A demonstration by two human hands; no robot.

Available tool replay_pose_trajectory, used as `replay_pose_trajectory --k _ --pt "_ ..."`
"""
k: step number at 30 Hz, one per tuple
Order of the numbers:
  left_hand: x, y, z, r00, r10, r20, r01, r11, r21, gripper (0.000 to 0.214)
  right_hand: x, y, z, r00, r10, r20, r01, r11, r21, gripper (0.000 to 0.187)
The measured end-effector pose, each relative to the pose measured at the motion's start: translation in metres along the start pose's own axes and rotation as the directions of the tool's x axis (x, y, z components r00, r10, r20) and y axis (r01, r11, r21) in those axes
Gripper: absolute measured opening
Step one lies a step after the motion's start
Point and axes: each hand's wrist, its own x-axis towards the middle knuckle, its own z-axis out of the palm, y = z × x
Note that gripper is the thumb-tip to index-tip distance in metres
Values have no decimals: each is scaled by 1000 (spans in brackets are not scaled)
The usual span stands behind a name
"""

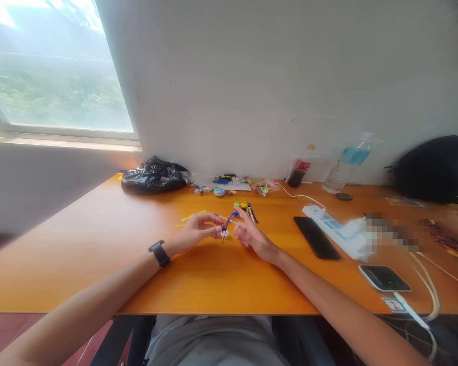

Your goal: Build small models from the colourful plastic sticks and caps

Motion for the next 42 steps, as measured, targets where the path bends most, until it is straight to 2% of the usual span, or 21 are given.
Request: replay_pose_trajectory --k 1,3,5,9,12,15,17,20,22,26,30,35,37,40,42 --pt "0 0 0 1000 1 -7 -1 1000 2 37 0 0 -1 999 18 33 -18 1000 -3 54" --pt "0 0 0 1000 1 -23 -1 1000 8 38 -1 0 -3 996 32 82 -32 999 -4 72" --pt "1 0 -1 1000 -3 -29 3 1000 14 38 -1 1 -6 997 19 78 -20 1000 16 79" --pt "0 0 0 1000 -14 -24 15 1000 24 39 2 7 -9 999 22 -45 -18 994 106 65" --pt "0 1 0 999 -10 -43 12 999 35 39 4 10 -9 996 43 -74 -32 990 140 58" --pt "0 4 -4 995 -18 -103 25 998 64 37 5 11 -7 996 49 -79 -39 992 117 59" --pt "3 6 -12 984 -9 -180 23 996 81 35 5 10 -7 995 49 -85 -39 993 112 60" --pt "11 6 -34 942 102 -321 -84 994 69 34 5 9 -7 995 55 -86 -46 993 113 61" --pt "18 5 -50 897 146 -418 -148 989 28 33 5 8 -7 994 73 -84 -64 992 105 63" --pt "27 2 -75 827 87 -555 -199 969 -145 38 6 8 -7 991 107 -80 -99 991 95 65" --pt "30 2 -91 789 40 -613 -235 942 -241 37 7 10 -7 989 131 -70 -124 989 85 69" --pt "33 0 -105 737 -32 -676 -280 895 -347 24 8 11 -8 986 154 -68 -149 987 67 72" --pt "35 -1 -106 736 -64 -674 -274 882 -383 21 8 11 -8 986 156 -64 -151 986 68 72" --pt "35 -2 -103 770 -129 -625 -227 860 -456 41 9 10 -7 985 161 -60 -156 985 75 73" --pt "35 -3 -99 793 -115 -599 -190 887 -421 44 10 10 -7 984 166 -61 -162 984 71 74"
